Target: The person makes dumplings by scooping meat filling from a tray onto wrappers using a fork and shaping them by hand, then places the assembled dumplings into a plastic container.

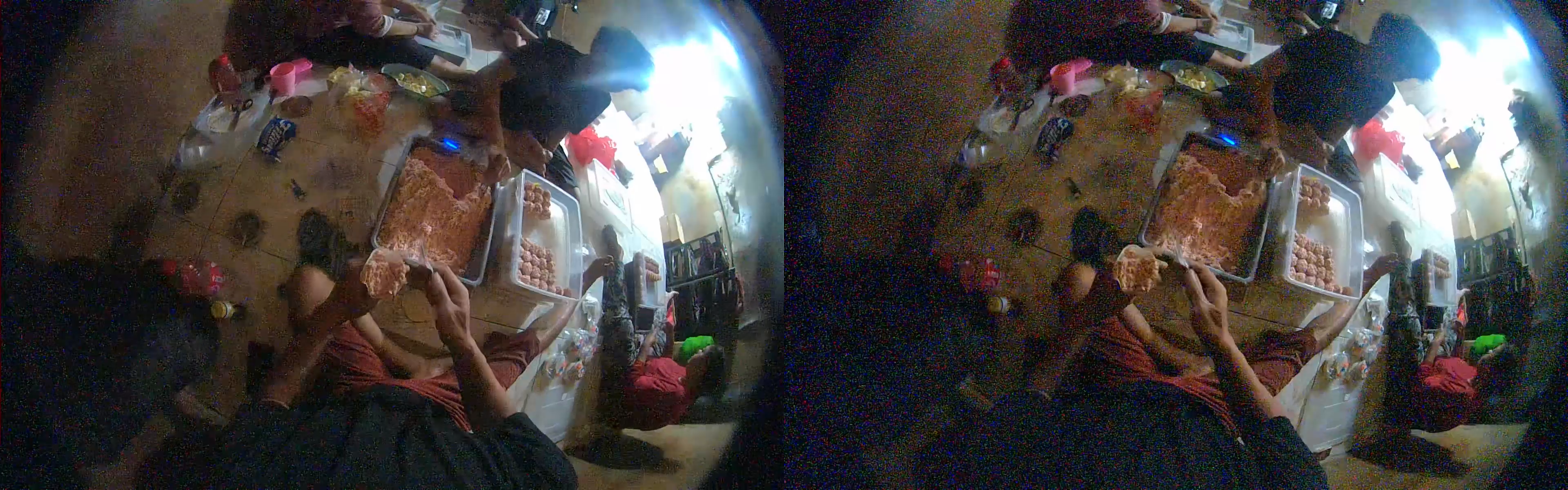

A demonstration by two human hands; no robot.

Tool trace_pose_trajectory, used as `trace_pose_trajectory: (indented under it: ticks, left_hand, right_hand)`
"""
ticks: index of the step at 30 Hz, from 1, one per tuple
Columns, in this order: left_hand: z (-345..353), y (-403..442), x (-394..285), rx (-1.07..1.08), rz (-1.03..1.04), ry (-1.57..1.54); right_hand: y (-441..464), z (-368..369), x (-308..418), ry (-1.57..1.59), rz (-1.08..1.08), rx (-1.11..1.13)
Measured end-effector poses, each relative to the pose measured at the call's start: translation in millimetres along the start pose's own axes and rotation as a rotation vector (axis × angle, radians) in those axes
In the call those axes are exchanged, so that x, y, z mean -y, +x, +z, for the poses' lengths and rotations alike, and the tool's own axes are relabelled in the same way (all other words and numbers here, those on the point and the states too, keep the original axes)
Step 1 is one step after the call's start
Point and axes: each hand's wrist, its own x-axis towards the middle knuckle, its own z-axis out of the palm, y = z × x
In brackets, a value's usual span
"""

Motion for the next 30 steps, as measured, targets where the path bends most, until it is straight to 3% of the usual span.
trace_pose_trajectory:
  ticks: [2, 4, 7, 8, 9, 10, 11, 12, 13, 14, 15, 16, 18, 19, 21, 22, 24, 26, 28, 30]
  left_hand:
    - [3, 3, 8, -0.091, 0.022, -0.039]
    - [9, 7, 11, -0.18, 0.067, -0.093]
    - [23, 16, 3, -0.274, 0.123, -0.16]
    - [12, 17, -5, -0.168, 0.122, -0.08]
    - [4, 19, -28, -0.062, 0.13, 0.001]
    - [10, 19, -12, -0.127, 0.213, 0.149]
    - [16, 19, 2, -0.207, 0.286, 0.307]
    - [22, 20, 18, -0.299, 0.349, 0.462]
    - [20, 26, 4, -0.048, 0.046, 0.996]
    - [19, 26, -1, 0.061, -0.134, 1.248]
    - [16, 26, -2, 0.223, -0.29, 1.502]
    - [11, 21, 7, 0.121, -0.087, 1.164]
    - [7, 17, 9, -0.069, 0.287, 0.465]
    - [7, 17, 6, -0.079, 0.207, 0.723]
    - [8, 18, 2, -0.068, 0.09, 1.071]
    - [8, 17, 1, -0.106, 0.104, 0.98]
    - [13, 12, 0, -0.18, 0.175, 0.458]
    - [21, 12, 1, -0.187, 0.146, 0.264]
    - [27, 13, 14, -0.199, 0.08, 0.325]
    - [28, 13, 25, -0.225, 0.025, 0.422]
  right_hand:
    - [-10, -15, -19, -0.079, 0.12, 0.082]
    - [-26, -20, -57, -0.053, 0.059, 0.108]
    - [-41, -12, -56, 0.22, 0.292, 0.132]
    - [-39, -13, -52, 0.219, 0.297, 0.132]
    - [-34, -14, -48, 0.107, 0.129, 0.159]
    - [-29, -15, -44, -0.006, -0.041, 0.185]
    - [-25, -15, -39, -0.342, -0.152, 0.167]
    - [-22, -17, -28, -0.342, -0.151, 0.167]
    - [-18, -20, -15, -0.517, -0.175, 0.183]
    - [-15, -23, -6, -0.691, -0.201, 0.199]
    - [-14, -23, -7, -0.461, -0.019, 0.184]
    - [-12, -24, -9, -0.228, 0.151, 0.129]
    - [-12, -27, -24, -0.432, -0.15, 0.064]
    - [-16, -28, -30, -0.432, -0.15, 0.069]
    - [-26, -28, -41, -0.11, 0.248, 0.163]
    - [-29, -28, -45, -0.108, 0.248, 0.162]
    - [-35, -24, -53, 0.106, 0.369, 0.316]
    - [-35, -14, -63, 0.108, 0.333, 0.304]
    - [-33, 1, -53, -0.191, -0.124, 0.265]
    - [-33, 2, -52, -0.256, -0.164, 0.214]
